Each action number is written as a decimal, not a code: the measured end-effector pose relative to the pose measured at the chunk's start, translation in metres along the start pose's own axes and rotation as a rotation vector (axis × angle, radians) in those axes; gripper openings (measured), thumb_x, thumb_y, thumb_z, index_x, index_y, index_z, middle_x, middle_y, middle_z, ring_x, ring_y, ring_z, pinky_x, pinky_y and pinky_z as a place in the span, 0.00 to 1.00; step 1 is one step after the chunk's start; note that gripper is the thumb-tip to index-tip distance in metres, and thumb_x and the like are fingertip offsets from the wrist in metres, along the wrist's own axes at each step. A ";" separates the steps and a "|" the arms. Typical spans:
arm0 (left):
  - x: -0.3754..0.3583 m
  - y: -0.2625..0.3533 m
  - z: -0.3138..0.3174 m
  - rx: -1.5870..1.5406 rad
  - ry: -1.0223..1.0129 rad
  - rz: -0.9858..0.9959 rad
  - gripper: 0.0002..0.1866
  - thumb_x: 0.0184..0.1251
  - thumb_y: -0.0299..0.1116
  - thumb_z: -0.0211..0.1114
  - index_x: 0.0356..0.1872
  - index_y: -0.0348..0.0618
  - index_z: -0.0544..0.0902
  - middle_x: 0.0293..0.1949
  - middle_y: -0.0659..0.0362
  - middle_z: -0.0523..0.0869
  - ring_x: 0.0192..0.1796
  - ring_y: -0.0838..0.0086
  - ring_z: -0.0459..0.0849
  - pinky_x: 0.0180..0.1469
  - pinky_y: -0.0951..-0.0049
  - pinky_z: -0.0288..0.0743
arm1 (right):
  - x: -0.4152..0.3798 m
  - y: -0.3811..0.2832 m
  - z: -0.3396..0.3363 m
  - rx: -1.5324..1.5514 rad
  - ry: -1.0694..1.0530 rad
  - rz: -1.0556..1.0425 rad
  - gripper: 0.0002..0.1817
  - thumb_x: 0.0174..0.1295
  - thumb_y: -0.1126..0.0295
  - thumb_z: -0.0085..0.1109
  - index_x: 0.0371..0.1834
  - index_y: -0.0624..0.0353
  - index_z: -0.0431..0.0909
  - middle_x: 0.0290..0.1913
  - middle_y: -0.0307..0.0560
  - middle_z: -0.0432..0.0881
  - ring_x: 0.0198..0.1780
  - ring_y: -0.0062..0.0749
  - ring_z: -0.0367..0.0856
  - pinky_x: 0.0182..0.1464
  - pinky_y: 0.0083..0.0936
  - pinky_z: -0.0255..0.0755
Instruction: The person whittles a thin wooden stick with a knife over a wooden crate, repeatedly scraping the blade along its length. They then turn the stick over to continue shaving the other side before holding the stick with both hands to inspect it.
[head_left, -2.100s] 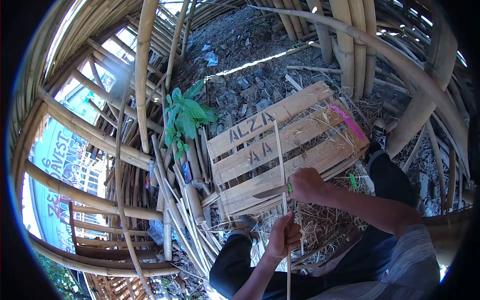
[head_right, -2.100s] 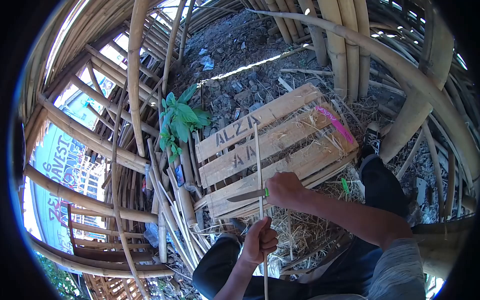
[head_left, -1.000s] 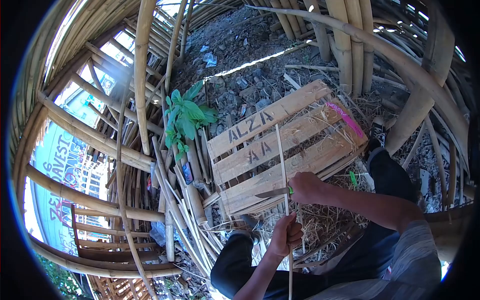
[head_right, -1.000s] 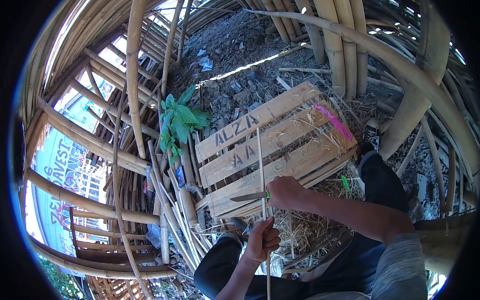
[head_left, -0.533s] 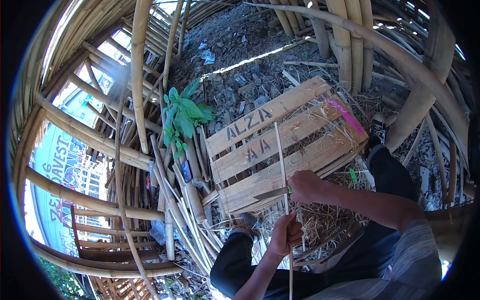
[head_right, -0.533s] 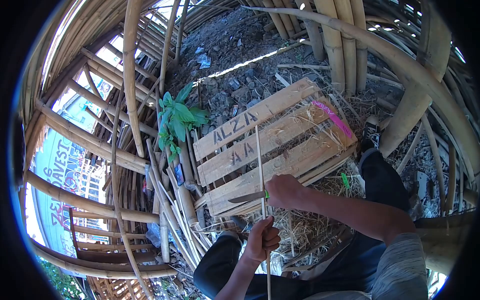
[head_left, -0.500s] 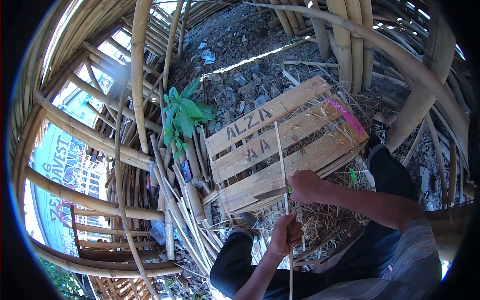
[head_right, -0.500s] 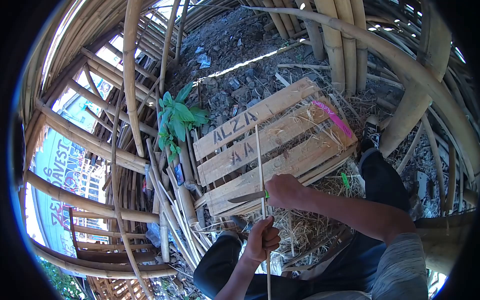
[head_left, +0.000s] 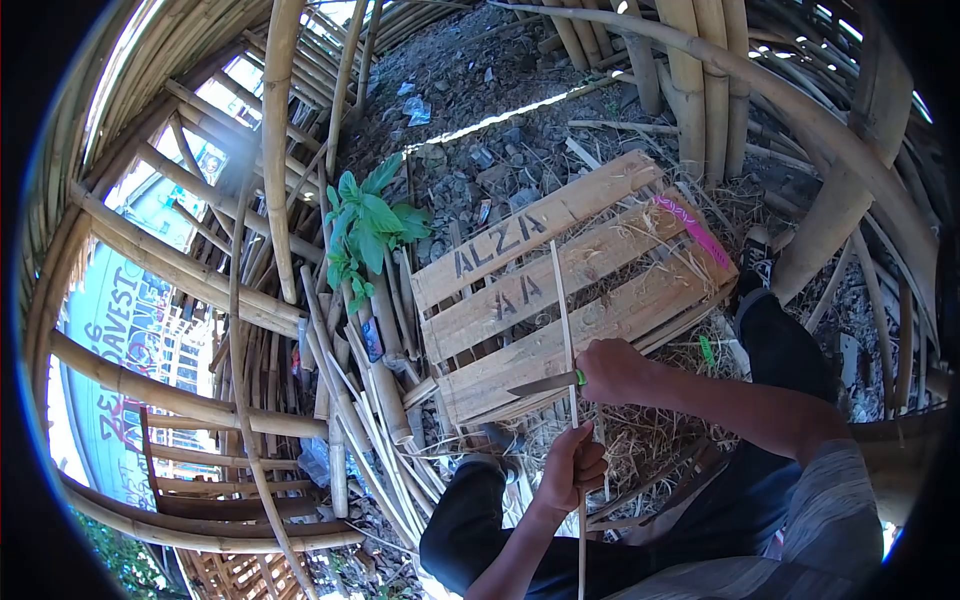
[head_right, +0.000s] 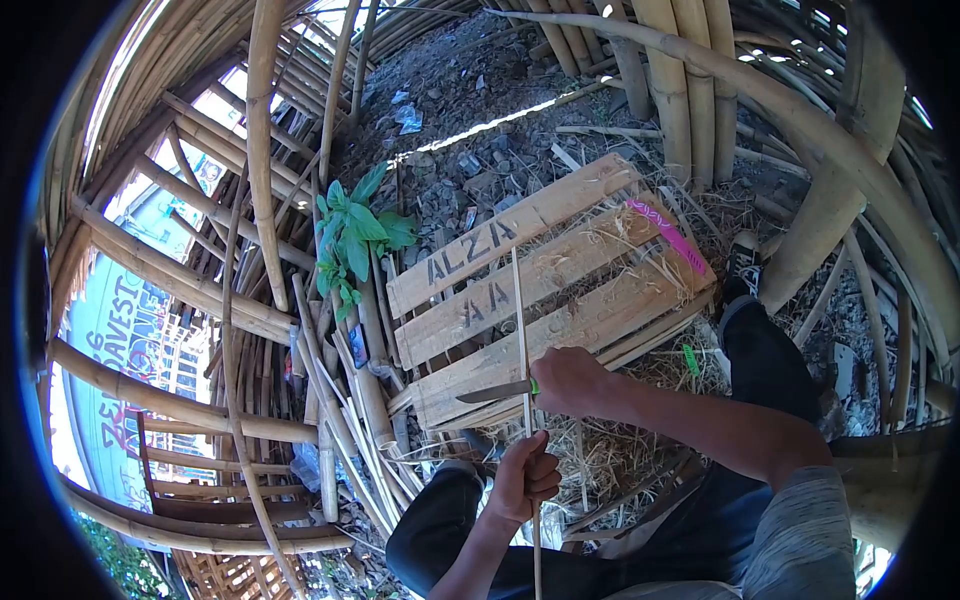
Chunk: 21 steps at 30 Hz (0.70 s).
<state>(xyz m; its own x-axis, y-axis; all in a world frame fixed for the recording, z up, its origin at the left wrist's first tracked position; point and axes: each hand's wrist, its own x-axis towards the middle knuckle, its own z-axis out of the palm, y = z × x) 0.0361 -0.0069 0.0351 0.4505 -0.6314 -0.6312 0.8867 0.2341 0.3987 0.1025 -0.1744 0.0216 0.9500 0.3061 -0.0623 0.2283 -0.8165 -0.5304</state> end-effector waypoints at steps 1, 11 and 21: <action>0.000 0.000 0.000 -0.001 -0.001 -0.001 0.16 0.68 0.44 0.46 0.19 0.56 0.59 0.12 0.72 0.51 0.13 0.85 0.49 0.15 0.82 0.41 | 0.000 0.000 -0.001 -0.001 0.000 -0.002 0.12 0.39 0.65 0.59 0.22 0.65 0.78 0.25 0.59 0.78 0.31 0.51 0.80 0.37 0.40 0.75; 0.000 0.001 0.001 0.009 0.009 -0.007 0.16 0.68 0.43 0.46 0.19 0.56 0.59 0.12 0.72 0.51 0.13 0.85 0.49 0.15 0.81 0.41 | -0.001 -0.002 -0.002 -0.032 0.002 -0.020 0.12 0.41 0.65 0.58 0.23 0.66 0.78 0.25 0.60 0.79 0.30 0.50 0.81 0.35 0.37 0.76; -0.002 0.002 0.001 0.006 0.009 0.000 0.17 0.68 0.44 0.47 0.18 0.57 0.59 0.12 0.72 0.52 0.13 0.85 0.49 0.15 0.81 0.41 | 0.001 -0.001 -0.005 -0.072 0.001 -0.036 0.14 0.41 0.63 0.60 0.25 0.64 0.79 0.25 0.59 0.79 0.30 0.50 0.81 0.34 0.37 0.76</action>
<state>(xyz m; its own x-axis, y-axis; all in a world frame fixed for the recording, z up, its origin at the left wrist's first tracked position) 0.0368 -0.0060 0.0381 0.4514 -0.6246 -0.6373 0.8861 0.2297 0.4026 0.1045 -0.1760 0.0265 0.9408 0.3360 -0.0436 0.2775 -0.8379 -0.4701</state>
